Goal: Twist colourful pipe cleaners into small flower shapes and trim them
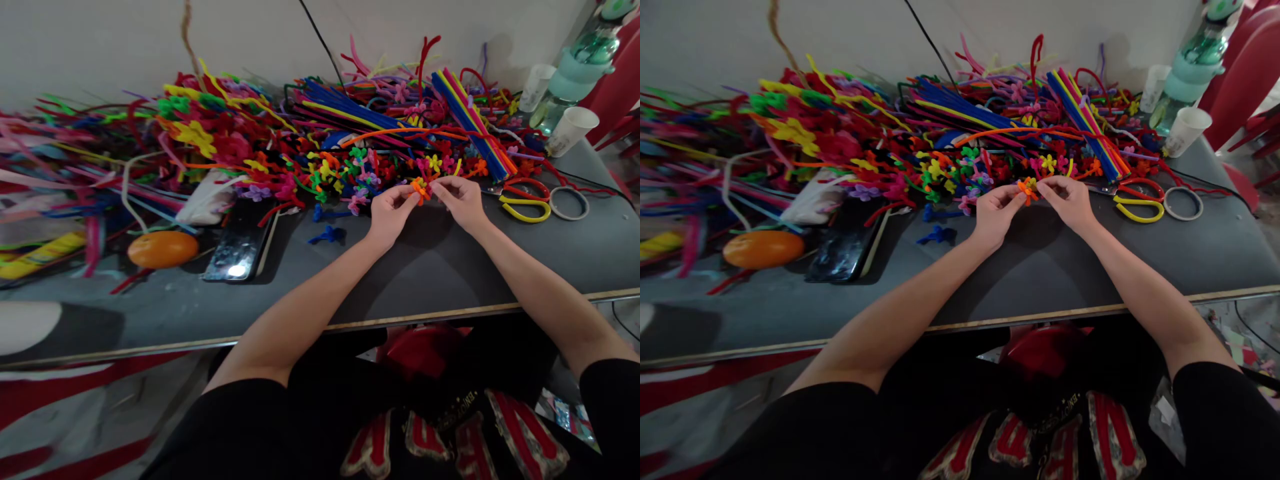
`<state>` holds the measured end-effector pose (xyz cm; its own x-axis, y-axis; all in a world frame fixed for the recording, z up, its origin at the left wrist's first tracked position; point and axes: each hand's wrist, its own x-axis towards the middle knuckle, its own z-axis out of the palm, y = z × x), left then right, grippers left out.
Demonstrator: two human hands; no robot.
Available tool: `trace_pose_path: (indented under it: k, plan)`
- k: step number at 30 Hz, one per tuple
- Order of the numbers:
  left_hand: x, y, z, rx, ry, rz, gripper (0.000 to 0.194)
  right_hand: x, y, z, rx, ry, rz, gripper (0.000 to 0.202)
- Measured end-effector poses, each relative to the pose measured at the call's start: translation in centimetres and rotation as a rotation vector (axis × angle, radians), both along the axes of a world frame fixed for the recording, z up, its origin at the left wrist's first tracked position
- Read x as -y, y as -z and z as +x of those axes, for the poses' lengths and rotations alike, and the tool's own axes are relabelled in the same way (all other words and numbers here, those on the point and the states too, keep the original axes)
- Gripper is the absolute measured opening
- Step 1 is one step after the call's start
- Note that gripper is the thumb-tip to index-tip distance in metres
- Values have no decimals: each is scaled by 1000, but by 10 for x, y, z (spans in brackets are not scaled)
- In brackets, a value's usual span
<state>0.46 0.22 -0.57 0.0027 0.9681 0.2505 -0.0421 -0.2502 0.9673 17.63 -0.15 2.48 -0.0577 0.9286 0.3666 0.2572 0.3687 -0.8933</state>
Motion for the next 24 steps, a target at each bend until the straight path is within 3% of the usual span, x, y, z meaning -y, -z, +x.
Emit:
trace_pose_path:
  k: [4, 7, 12, 18, 21, 24]
  plan:
    - [-1, 0, -2, 22, 31, 0, 25, -6, 6, -1, -107, -126, -182, 53]
    - [-3, 0, -4, 15, 60, -8, 26, -5, 7, -4, -107, -190, -215, 49]
    - [-6, 1, -5, 13, 124, 10, 29, -3, 5, -3, -81, -128, -139, 43]
    - [-8, 3, -6, -39, 102, 58, 24, -2, 3, 1, 8, -57, -50, 38]
    - [-9, 5, -7, -30, 83, 93, 18, -3, -15, 17, 132, 114, 0, 32]
    - [-11, 7, -9, -63, 77, 126, 19, 5, -50, 49, 528, 417, -45, 22]
